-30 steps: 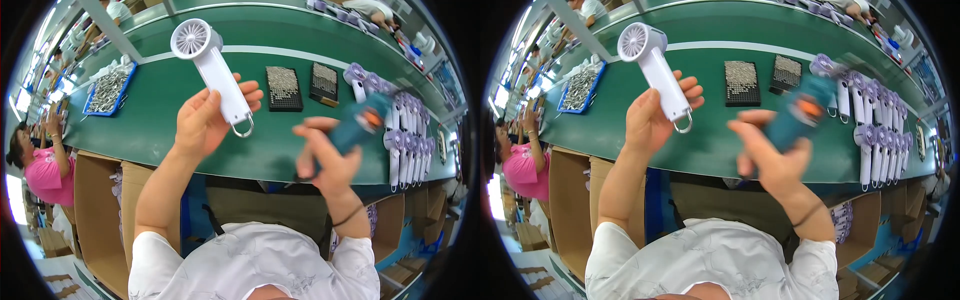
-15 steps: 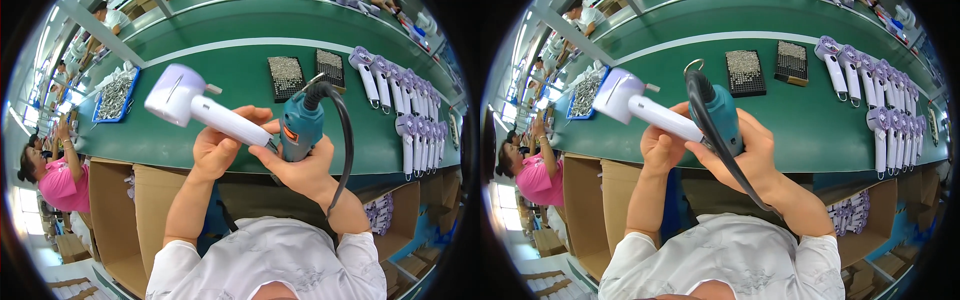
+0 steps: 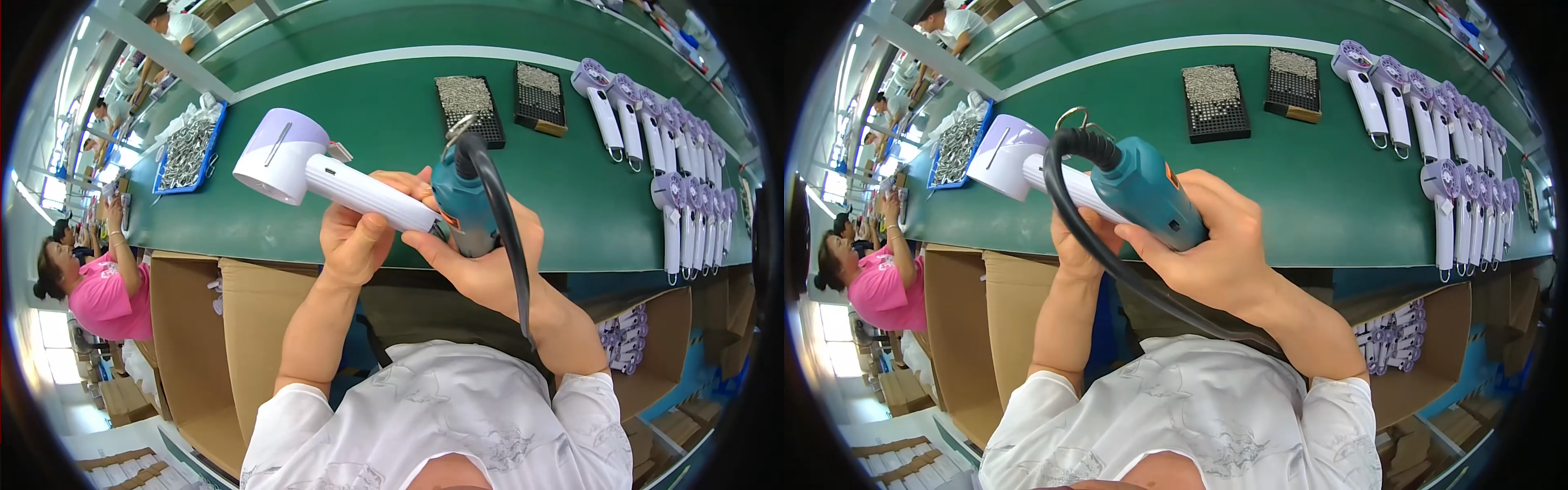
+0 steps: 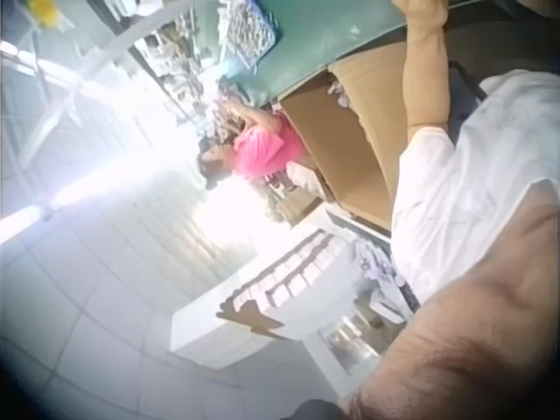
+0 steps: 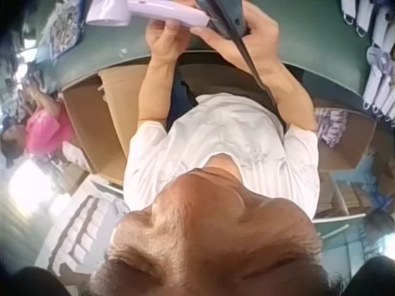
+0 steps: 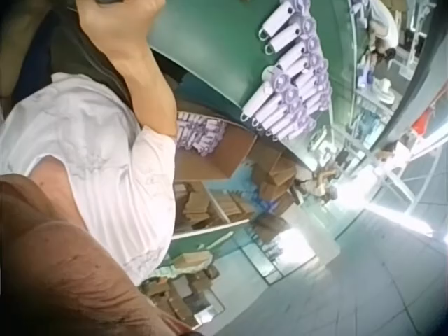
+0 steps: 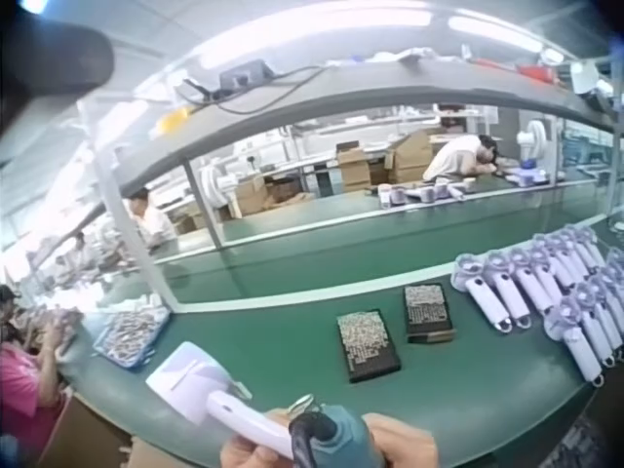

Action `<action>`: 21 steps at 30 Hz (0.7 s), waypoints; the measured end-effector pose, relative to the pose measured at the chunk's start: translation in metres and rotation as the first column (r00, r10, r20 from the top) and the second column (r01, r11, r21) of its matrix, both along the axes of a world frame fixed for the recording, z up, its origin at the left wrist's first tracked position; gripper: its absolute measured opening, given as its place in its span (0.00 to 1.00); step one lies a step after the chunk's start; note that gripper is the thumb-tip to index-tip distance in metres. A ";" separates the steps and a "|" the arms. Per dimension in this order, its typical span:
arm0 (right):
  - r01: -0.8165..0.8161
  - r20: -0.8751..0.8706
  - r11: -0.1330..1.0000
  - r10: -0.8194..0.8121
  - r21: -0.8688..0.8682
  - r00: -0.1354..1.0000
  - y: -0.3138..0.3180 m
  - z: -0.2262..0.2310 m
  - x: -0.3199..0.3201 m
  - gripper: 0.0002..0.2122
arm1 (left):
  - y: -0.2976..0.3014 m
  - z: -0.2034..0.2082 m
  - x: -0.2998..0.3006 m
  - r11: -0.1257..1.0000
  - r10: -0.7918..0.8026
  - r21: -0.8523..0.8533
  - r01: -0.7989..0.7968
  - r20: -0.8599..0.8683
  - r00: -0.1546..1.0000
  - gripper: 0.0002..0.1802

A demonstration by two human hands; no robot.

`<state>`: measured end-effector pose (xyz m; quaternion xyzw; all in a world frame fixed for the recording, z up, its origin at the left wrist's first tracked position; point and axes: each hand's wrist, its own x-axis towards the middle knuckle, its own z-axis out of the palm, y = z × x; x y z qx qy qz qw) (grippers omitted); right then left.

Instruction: The person assembles portable fans by picking up fan components, driving screws into them with an electric screwdriver, and placing the assembled units onto the workbench.

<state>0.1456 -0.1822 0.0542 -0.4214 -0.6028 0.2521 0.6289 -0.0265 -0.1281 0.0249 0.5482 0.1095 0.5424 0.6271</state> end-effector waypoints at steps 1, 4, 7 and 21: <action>-0.002 -0.015 1.000 0.002 0.026 1.000 0.001 0.000 0.000 0.13 | 0.002 -0.001 -0.001 1.000 0.000 0.003 0.000 -0.009 1.000 0.25; -0.033 0.042 0.995 0.037 -0.089 0.998 0.002 0.009 0.007 0.13 | 0.006 0.001 -0.003 0.997 -0.065 -0.034 0.065 -0.017 0.998 0.26; -0.164 -0.289 0.943 0.076 -0.291 0.954 0.005 0.027 0.013 0.11 | 0.024 0.004 -0.007 0.995 -0.023 -0.093 0.022 -0.017 1.000 0.25; 0.021 -0.458 0.999 -0.006 0.028 0.889 0.139 0.060 0.052 0.16 | 0.163 0.028 0.003 0.931 -0.141 -0.353 -0.097 -0.589 0.796 0.27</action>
